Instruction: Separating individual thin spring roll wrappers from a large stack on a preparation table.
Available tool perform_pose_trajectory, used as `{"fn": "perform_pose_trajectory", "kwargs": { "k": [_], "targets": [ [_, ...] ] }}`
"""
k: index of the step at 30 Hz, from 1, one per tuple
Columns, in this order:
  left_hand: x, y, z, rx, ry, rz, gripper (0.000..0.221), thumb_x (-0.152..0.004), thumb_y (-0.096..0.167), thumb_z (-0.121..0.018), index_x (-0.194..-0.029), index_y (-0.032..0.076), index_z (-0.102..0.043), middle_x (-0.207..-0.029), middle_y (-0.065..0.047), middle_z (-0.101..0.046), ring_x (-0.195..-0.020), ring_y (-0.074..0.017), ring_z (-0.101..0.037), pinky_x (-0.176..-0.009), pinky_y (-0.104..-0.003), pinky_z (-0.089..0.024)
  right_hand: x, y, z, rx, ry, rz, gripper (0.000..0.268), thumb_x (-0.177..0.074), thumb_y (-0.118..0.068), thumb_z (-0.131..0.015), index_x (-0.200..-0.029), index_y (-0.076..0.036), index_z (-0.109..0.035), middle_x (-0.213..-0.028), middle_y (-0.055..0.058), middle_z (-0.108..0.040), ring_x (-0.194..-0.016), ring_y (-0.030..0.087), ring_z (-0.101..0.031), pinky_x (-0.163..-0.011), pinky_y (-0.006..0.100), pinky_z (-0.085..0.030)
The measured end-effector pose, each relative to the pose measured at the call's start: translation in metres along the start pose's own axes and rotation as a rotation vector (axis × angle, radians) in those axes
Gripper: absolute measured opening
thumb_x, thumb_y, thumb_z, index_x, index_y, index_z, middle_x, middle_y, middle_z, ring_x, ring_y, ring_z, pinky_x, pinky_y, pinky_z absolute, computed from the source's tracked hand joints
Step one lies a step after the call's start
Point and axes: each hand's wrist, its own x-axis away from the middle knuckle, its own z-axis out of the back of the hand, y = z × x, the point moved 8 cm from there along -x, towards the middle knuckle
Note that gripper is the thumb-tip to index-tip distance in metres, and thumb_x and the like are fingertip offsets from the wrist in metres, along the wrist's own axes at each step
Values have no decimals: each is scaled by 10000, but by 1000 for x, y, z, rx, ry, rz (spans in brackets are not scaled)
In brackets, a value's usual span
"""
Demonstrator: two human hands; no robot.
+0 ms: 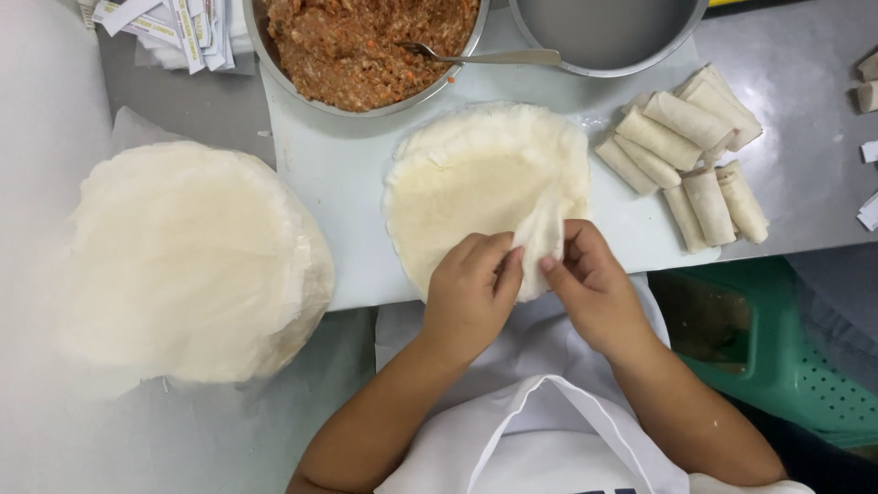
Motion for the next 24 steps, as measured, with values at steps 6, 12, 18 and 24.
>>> {"fn": "perform_pose_trajectory", "kwargs": {
  "k": [6, 12, 18, 24],
  "targets": [
    [1, -17, 22, 552, 109, 358, 99, -990, 84, -577, -1022, 30, -653, -737, -92, -653, -690, -134, -606, -646, -350, -570, 2, -3, 22, 23, 141, -35, 214, -988, 12, -567, -1200, 5, -593, -951, 185, -658, -935, 257, -657, -867, 433, -550],
    [21, -32, 1, 962, 34, 564, 27, -987, 50, -584, -963, 44, -572, -703, -24, -553, -682, -108, -570, -598, -278, -499, 0, -30, 13, -150, 208, -117, 270, -951, -54, -666, -1207, 28, -631, -953, 180, -721, -858, 243, -700, -798, 426, -616],
    [26, -39, 13, 1579, 176, 876, 86, -997, 47, -550, -1035, 115, -512, -987, -108, -693, -932, -210, -730, -799, -353, -614, 9, -73, 31, -455, 363, 11, 273, -937, -2, -637, -1202, 57, -615, -976, 212, -725, -883, 316, -763, -813, 515, -660],
    [23, -31, 42, 1854, 272, 841, 250, -995, 38, -608, -1238, 84, -650, -1301, -115, -697, -1197, -210, -672, -994, -340, -587, 14, -75, 47, -512, 225, -16, 717, -856, -158, -566, -1519, 42, -381, -1527, 227, -499, -1410, 390, -523, -1113, 536, -494]
  ]
}}
